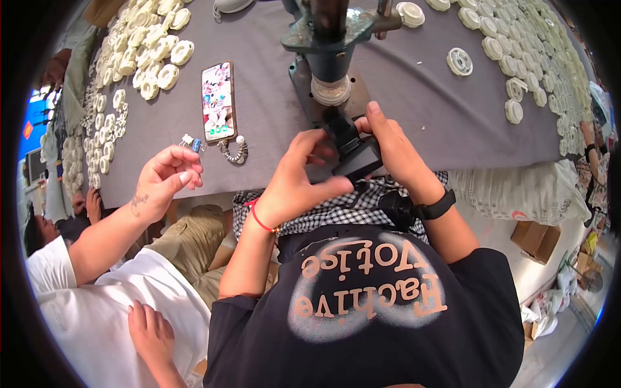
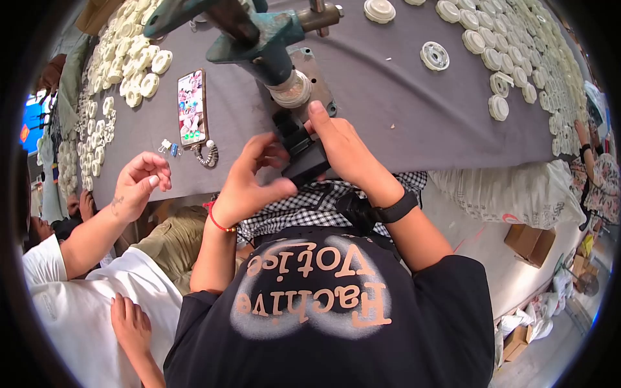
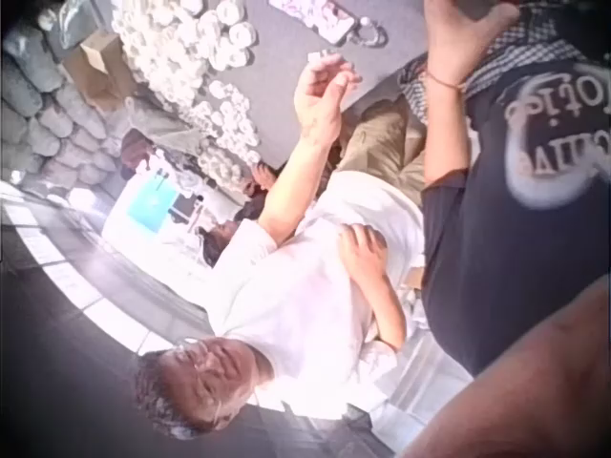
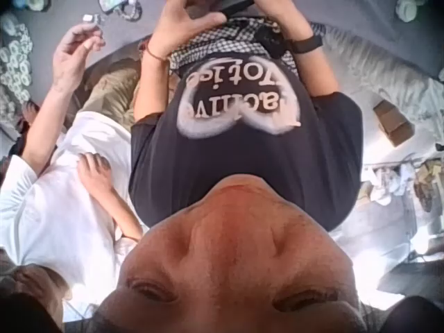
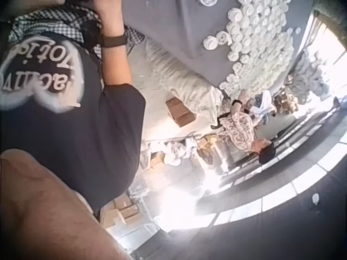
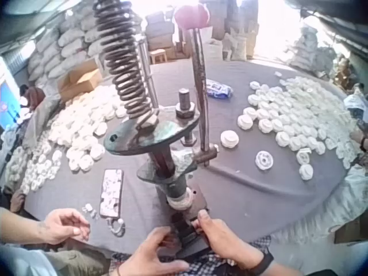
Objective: Using a manual press and hands to assemble small plastic housings and electronic modules.
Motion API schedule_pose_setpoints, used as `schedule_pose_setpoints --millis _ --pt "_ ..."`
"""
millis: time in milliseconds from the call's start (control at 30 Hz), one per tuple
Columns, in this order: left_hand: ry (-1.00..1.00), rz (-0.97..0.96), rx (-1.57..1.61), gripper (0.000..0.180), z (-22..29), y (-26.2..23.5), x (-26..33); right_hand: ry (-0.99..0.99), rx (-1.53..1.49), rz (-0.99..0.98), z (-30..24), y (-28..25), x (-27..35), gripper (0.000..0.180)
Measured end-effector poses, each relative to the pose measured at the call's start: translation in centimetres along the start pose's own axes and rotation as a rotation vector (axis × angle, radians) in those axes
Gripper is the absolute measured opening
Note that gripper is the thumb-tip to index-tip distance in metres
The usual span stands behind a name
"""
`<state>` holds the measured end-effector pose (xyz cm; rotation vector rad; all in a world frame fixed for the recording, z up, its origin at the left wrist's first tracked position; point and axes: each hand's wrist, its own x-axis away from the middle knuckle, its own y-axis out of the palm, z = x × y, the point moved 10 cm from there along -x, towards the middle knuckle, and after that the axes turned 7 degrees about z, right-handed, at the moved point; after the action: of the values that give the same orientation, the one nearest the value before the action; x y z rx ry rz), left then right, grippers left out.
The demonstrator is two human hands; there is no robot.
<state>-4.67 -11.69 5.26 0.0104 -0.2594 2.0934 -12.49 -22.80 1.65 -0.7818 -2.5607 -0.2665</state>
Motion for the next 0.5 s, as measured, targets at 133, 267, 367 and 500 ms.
schedule_pose_setpoints --millis 133,267,367,500 --pt "0.133 0.013 -0.44 0.058 1.4 -0.2 -0.3 -0.022 -0.24 -0.022 -0.9 0.5 -0.1 0.057" --pt "0.037 0.076 -0.488 0.06 1.2 -1.7 -0.5 -0.158 -0.262 -0.03 -3.0 1.1 1.2 0.043" --pt "0.468 0.323 -0.726 0.053 6.0 -3.1 0.6 -0.18 -0.073 0.091 -3.7 0.3 0.4 0.038" --pt "0.487 -0.01 -0.02 0.022 6.4 -2.6 5.6 -0.059 -0.308 0.103 -2.9 0.4 -0.6 0.021"
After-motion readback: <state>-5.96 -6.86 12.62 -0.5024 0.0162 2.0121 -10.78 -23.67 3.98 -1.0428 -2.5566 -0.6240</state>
